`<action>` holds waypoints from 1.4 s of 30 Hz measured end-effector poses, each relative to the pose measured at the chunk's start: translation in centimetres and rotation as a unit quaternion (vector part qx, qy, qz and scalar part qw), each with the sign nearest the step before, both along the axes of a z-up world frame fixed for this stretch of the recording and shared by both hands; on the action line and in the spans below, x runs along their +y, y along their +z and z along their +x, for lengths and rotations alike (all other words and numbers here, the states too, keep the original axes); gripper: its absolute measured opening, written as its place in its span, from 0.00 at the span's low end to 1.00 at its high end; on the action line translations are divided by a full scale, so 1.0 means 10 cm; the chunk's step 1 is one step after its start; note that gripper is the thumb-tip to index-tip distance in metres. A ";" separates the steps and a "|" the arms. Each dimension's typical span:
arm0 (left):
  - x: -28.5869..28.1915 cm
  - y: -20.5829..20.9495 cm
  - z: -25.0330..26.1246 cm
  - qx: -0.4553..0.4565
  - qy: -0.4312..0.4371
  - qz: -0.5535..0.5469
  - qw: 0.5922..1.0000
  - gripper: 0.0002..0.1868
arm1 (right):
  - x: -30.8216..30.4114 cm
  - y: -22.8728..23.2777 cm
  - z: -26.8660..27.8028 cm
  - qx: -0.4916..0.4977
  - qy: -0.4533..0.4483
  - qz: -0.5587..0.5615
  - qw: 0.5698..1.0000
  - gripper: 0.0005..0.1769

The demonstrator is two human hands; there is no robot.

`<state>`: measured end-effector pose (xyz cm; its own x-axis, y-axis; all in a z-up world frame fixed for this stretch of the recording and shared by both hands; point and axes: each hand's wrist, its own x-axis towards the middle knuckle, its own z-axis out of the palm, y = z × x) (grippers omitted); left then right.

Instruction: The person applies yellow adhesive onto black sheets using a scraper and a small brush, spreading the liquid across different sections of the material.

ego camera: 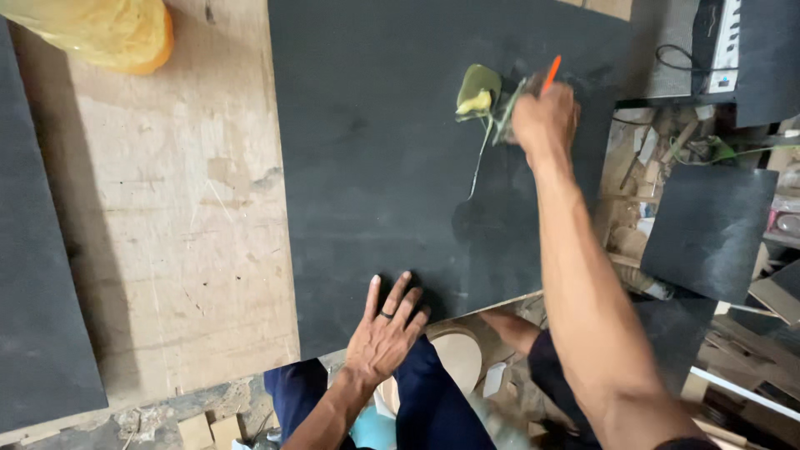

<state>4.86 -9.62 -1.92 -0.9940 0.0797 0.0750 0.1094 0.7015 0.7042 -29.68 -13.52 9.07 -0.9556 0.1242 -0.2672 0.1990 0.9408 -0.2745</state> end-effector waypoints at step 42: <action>-0.10 0.06 0.01 0.085 -0.036 -0.079 0.993 0.11 | 0.76 -0.94 -0.06 0.247 0.477 0.063 0.841 0.04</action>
